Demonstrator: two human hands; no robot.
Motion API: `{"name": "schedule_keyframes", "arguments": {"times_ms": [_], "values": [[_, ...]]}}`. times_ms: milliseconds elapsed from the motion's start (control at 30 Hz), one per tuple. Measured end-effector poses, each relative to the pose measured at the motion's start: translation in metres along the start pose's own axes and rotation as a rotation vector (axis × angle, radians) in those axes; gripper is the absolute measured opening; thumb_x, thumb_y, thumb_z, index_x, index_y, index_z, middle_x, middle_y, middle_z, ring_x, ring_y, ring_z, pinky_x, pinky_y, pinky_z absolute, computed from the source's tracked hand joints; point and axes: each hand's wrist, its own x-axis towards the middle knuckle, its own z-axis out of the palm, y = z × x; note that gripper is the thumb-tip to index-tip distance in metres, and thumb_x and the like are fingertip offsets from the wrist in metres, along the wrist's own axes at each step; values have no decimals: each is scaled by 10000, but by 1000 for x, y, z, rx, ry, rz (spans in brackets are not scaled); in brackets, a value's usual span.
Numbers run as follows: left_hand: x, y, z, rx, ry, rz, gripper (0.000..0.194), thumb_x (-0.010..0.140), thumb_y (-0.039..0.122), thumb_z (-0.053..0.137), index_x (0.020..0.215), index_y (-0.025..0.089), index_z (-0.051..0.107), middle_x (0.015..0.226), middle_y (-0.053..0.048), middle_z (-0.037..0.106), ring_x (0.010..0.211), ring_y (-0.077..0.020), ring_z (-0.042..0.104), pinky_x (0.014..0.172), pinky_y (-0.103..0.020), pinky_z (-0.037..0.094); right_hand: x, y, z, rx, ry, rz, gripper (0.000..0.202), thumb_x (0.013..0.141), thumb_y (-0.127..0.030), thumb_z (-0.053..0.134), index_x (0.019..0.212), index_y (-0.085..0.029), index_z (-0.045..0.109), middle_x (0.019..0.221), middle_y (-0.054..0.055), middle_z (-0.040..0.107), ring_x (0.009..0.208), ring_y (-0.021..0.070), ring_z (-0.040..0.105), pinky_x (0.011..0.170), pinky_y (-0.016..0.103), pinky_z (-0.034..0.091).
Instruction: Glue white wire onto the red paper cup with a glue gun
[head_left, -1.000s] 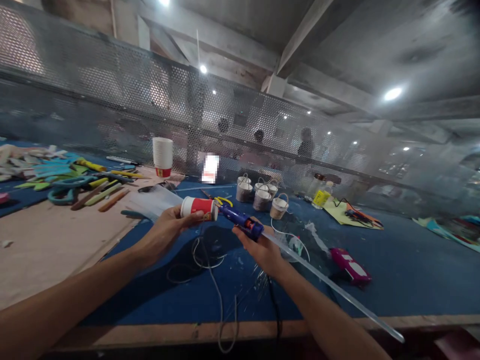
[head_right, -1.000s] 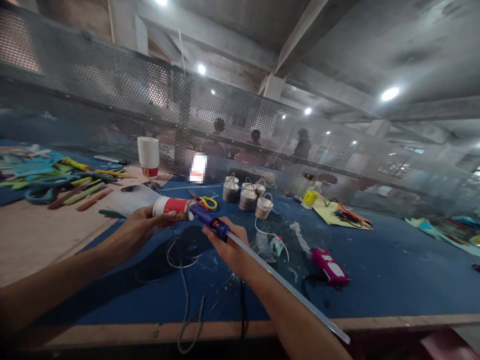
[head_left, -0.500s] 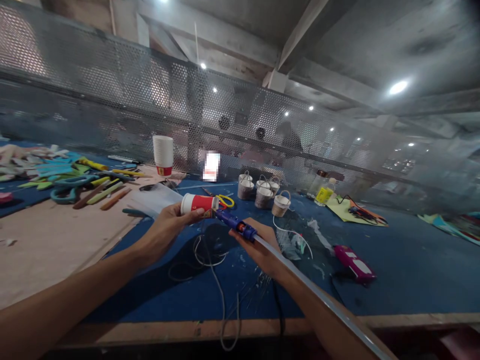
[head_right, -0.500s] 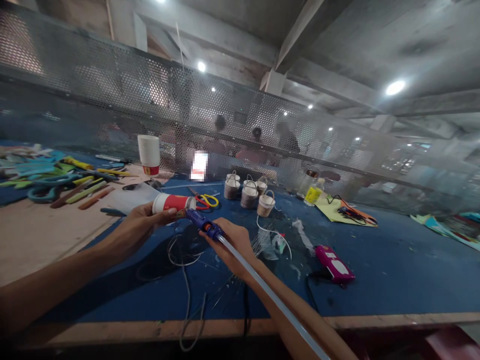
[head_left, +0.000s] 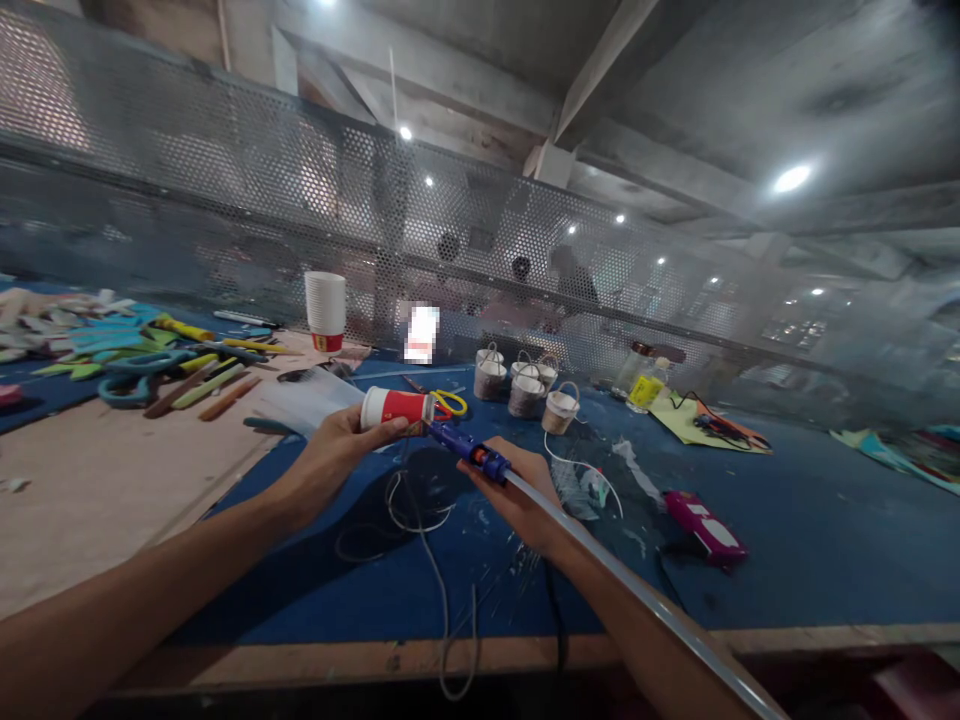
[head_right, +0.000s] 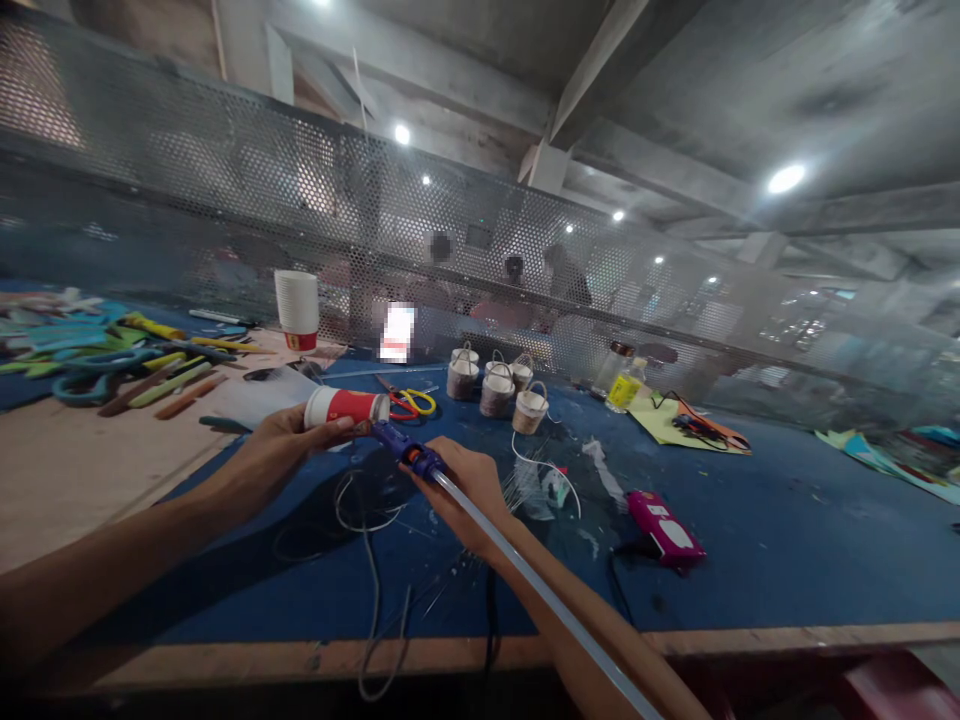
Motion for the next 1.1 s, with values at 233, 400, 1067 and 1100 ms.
{"name": "schedule_keyframes", "arguments": {"times_ms": [233, 400, 1067, 1100], "values": [[3, -2, -1, 35, -2, 10, 293, 783, 388, 775, 998, 190, 752, 1006, -94, 790, 977, -267, 707, 949, -393, 499, -1, 2, 0, -41, -18, 25, 105, 933, -318, 585, 913, -216, 572, 882, 8, 639, 785, 156, 603, 682, 245, 428], [1, 0, 2, 40, 2, 12, 295, 769, 395, 782, 983, 194, 757, 990, -99, 791, 971, -291, 705, 950, -432, 503, 0, 3, -1, -66, -39, 29, 95, 938, -316, 576, 917, -223, 578, 912, 18, 646, 814, 169, 617, 711, 256, 446], [-5, 9, 5, 93, 43, -8, 240, 777, 396, 775, 939, 218, 763, 961, -60, 796, 937, -258, 704, 919, -381, 500, 0, -1, -4, -87, -43, 39, 130, 943, -346, 559, 930, -217, 571, 860, 9, 642, 756, 154, 604, 658, 232, 425], [-5, 9, 5, 92, 39, -6, 244, 777, 394, 775, 945, 218, 762, 964, -61, 796, 934, -257, 705, 913, -378, 504, 0, -1, -4, -88, -41, 43, 132, 943, -350, 560, 932, -219, 571, 857, 7, 643, 750, 152, 603, 651, 230, 423]]}}
